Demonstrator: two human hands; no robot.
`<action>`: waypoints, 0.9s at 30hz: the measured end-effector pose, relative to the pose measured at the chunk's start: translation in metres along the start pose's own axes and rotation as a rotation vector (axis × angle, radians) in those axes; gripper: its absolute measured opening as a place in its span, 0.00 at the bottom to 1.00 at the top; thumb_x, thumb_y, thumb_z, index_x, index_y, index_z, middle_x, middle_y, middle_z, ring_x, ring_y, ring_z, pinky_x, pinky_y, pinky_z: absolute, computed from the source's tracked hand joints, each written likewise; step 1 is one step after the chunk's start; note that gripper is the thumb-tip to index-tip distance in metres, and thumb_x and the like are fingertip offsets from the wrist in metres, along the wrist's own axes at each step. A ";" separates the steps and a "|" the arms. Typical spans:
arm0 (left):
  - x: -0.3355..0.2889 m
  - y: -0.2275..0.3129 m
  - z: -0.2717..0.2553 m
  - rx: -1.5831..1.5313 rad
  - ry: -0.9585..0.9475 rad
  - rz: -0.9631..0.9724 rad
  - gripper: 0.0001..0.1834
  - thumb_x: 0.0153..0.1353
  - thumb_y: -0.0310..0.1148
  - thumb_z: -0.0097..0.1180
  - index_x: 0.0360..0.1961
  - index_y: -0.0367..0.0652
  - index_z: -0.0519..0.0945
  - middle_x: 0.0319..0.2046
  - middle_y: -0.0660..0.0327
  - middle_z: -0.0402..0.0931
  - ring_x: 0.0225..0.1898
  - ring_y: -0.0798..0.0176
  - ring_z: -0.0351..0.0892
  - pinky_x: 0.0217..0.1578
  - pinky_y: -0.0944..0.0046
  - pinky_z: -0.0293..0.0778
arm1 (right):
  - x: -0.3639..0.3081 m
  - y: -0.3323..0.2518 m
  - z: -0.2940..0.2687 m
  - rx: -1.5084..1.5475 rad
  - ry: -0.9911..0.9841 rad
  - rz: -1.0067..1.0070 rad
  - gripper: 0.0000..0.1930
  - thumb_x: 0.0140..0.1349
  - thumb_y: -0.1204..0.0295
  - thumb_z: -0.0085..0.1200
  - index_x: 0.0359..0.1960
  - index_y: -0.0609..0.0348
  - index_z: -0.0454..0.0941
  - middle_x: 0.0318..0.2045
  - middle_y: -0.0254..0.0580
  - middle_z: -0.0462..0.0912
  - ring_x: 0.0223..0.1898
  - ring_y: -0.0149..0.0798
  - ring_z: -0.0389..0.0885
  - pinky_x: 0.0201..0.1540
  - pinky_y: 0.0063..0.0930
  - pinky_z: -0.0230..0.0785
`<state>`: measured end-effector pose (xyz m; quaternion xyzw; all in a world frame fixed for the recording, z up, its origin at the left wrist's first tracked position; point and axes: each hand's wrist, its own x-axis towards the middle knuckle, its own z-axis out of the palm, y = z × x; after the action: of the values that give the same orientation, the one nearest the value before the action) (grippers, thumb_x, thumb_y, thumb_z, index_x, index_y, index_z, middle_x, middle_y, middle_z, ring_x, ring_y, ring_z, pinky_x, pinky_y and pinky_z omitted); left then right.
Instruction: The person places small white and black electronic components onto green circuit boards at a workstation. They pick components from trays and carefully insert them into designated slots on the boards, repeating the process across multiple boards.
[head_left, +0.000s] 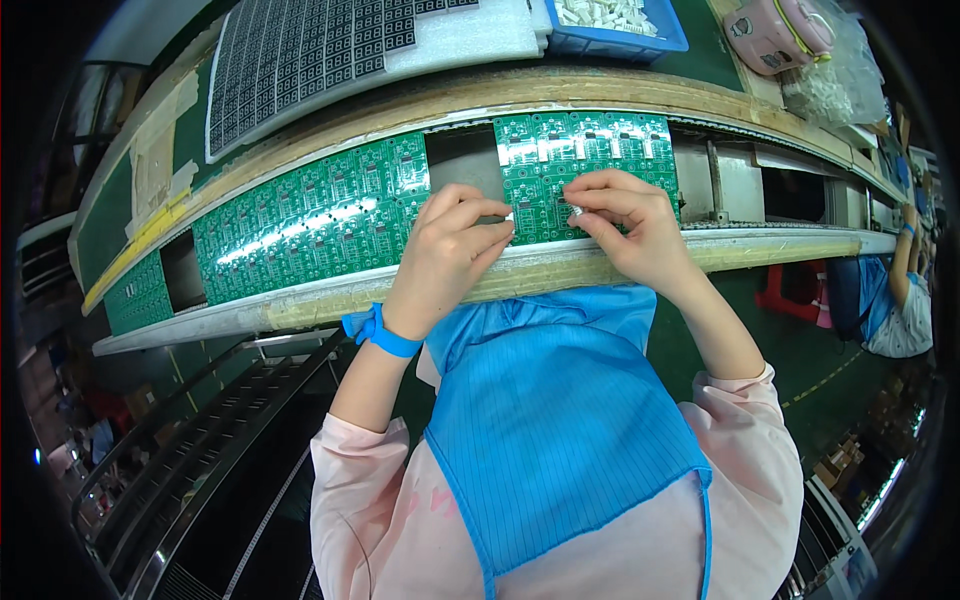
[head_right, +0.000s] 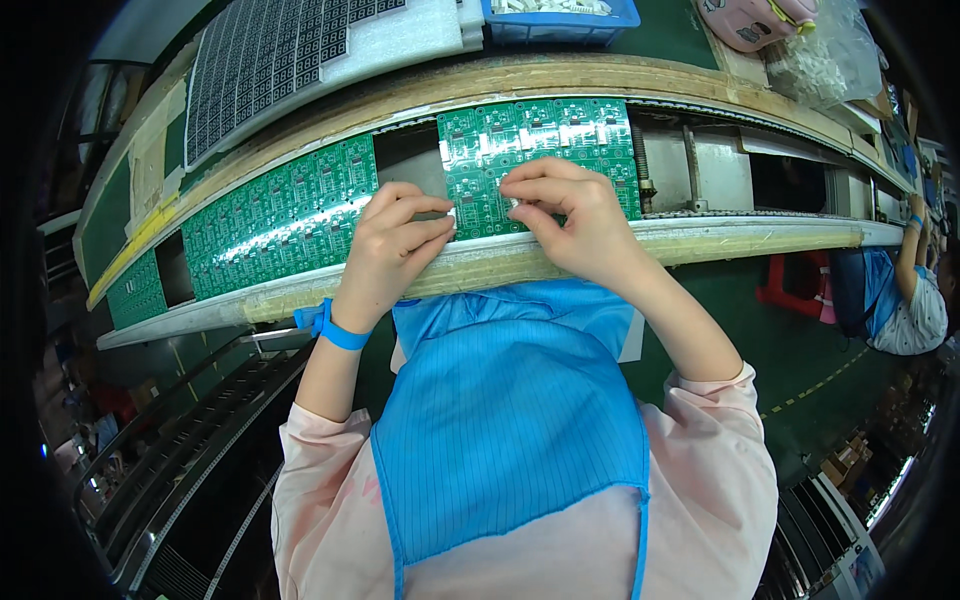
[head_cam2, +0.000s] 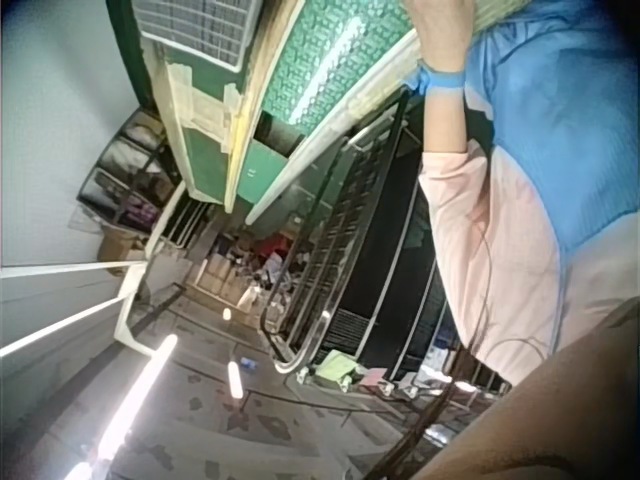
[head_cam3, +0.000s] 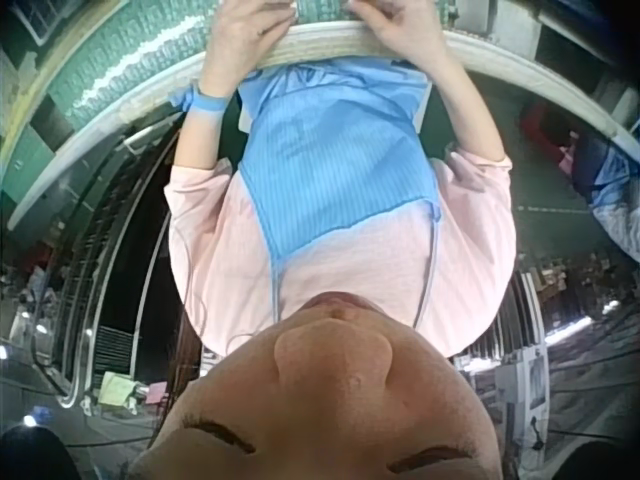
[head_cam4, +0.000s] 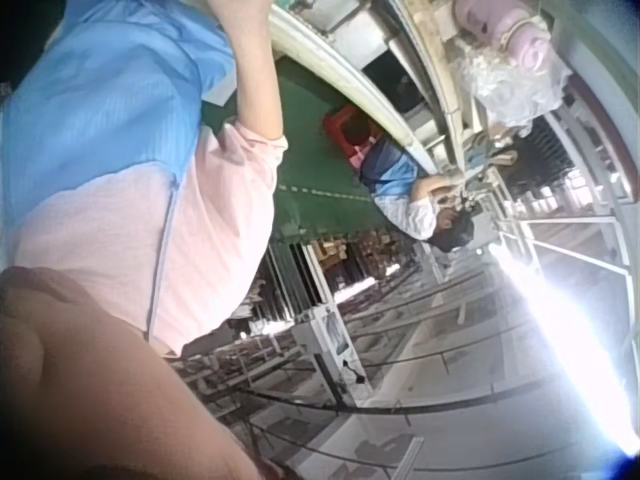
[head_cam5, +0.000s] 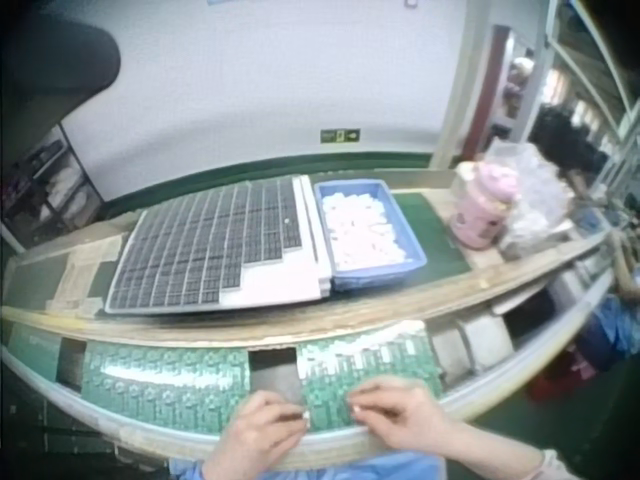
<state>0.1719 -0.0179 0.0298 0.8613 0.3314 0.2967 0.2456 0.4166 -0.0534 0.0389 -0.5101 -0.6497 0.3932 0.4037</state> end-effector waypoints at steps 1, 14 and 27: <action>0.000 0.001 0.000 0.010 -0.001 0.000 0.08 0.48 0.23 0.70 0.32 0.37 0.88 0.40 0.61 0.84 0.45 0.55 0.77 0.45 0.58 0.76 | 0.000 0.001 -0.001 -0.029 -0.008 -0.009 0.09 0.58 0.83 0.61 0.41 0.65 0.85 0.43 0.45 0.85 0.37 0.37 0.87 0.37 0.26 0.80; 0.002 0.010 0.001 0.042 -0.005 -0.027 0.09 0.49 0.22 0.68 0.34 0.35 0.86 0.41 0.59 0.83 0.45 0.53 0.76 0.44 0.57 0.76 | 0.000 -0.011 -0.003 -0.059 0.018 0.068 0.06 0.57 0.81 0.63 0.37 0.65 0.83 0.38 0.45 0.84 0.37 0.41 0.85 0.39 0.29 0.77; 0.000 0.007 0.004 0.001 0.037 -0.013 0.10 0.48 0.21 0.68 0.34 0.35 0.86 0.42 0.59 0.83 0.45 0.52 0.76 0.44 0.57 0.76 | 0.001 -0.004 0.000 -0.278 -0.073 -0.151 0.16 0.55 0.82 0.62 0.48 0.62 0.83 0.38 0.43 0.83 0.38 0.43 0.83 0.39 0.34 0.76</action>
<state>0.1772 -0.0234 0.0308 0.8535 0.3417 0.3108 0.2411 0.4148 -0.0535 0.0425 -0.4961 -0.7486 0.2861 0.3340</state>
